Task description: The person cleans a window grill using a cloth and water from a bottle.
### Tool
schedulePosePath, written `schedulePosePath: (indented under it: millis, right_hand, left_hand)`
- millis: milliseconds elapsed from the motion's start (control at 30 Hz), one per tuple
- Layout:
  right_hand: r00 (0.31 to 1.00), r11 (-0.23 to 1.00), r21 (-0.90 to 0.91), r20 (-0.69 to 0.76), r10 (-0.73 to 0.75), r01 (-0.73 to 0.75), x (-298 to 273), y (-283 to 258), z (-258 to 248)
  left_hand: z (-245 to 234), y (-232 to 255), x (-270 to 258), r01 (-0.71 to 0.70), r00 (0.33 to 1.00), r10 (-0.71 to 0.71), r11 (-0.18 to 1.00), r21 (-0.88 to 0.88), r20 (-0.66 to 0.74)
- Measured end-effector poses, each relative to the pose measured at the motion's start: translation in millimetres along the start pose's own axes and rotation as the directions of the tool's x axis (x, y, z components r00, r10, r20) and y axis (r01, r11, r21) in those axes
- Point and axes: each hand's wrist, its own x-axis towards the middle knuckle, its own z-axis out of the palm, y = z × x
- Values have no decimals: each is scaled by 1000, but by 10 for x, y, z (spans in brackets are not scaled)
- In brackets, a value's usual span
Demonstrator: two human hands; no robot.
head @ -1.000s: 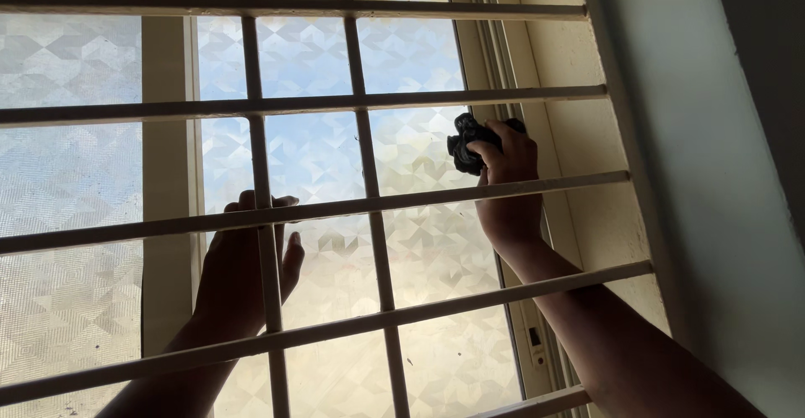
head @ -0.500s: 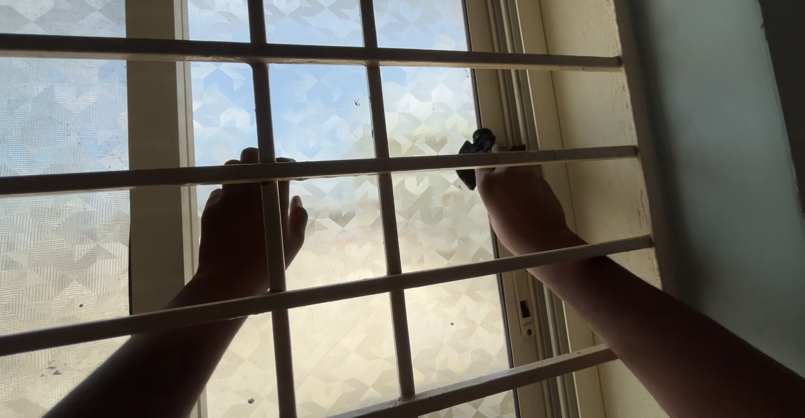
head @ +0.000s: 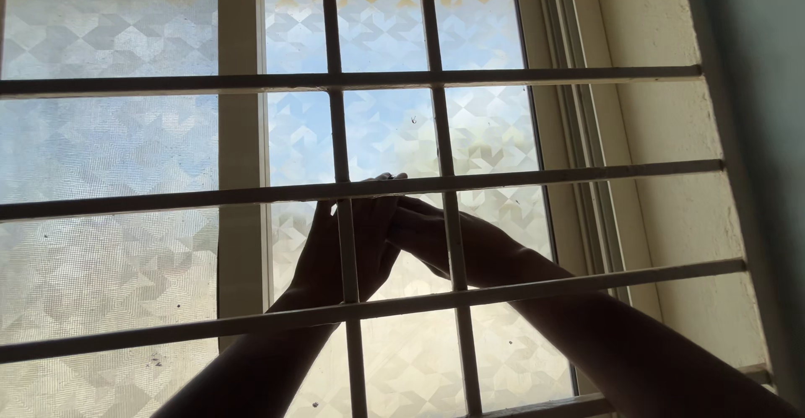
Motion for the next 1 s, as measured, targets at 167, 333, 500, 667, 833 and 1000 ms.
schedulePosePath:
  millis: [167,333,500,667,833,1000]
  right_hand:
    - [993,972,-211,-38,-110,100,-194,-6,-297]
    - [948,902,-386,-312,68,-192,-368,121,-500]
    - [905,832,-451,-406,131,-323,-395,186,-495]
    - [942,856,-434,-297,158,-280,-306,115,-371]
    - [950,866,-447,-298,95,-226,-303,-18,-435]
    - [948,827,-519,-315,50,-216,-263,-75,-351]
  left_hand:
    - [-26,-50,28,295,891,-237,950,-97,387]
    - [18,-181,270,522,852,-451,770,-367,264]
    - [316,-223,394,333,918,-286,932,142,-275]
    - [785,114,407,33,994,-30,999,31,-102]
    - [586,-327,347,114,962,-100,993,40,-256]
    - [245,-662,199,286,922,-232,948,140,-311]
